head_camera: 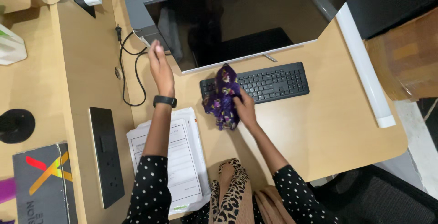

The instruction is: The person wipes a keyboard, a monitor screen, and an office chair using a cloth.

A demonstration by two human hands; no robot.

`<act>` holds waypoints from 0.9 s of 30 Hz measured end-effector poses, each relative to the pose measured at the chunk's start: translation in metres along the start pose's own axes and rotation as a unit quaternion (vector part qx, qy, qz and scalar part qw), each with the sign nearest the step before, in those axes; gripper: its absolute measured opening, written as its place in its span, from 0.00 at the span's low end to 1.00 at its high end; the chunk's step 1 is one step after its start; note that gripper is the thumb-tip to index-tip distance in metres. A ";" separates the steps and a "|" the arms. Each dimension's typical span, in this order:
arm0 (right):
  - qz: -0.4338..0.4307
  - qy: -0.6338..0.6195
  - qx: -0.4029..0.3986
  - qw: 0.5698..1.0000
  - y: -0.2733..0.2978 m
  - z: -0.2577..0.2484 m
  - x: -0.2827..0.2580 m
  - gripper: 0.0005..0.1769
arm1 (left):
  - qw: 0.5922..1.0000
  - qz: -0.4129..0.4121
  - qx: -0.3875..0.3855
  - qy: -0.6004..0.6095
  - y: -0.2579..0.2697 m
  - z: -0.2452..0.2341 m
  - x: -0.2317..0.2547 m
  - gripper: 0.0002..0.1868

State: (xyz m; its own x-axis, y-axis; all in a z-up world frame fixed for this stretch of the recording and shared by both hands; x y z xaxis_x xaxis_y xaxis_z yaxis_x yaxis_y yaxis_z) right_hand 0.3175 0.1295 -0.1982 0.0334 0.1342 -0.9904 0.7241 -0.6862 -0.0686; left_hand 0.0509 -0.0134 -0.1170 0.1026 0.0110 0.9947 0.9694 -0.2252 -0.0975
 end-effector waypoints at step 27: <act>-0.176 0.448 -0.328 0.812 0.164 -0.020 0.037 0.36 | 0.985 -0.118 -0.077 -0.104 0.281 0.011 -0.058 0.22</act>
State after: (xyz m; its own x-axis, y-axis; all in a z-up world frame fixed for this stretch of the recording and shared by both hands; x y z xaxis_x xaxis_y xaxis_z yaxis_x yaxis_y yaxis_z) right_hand 0.4508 0.0364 -0.2434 0.0200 0.9085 -0.4174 0.9991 -0.0026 0.0423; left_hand 0.3203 -0.0666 -0.2026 -0.0622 0.2757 0.9592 0.9283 -0.3371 0.1571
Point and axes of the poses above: each hand's wrist, its own y-axis away from the middle knuckle, its own z-axis out of the palm, x = y × z, the point moved 2 cm from there along -y, towards the middle knuckle, and after that the axes turned 5 degrees about -z, right-handed, at the moved point
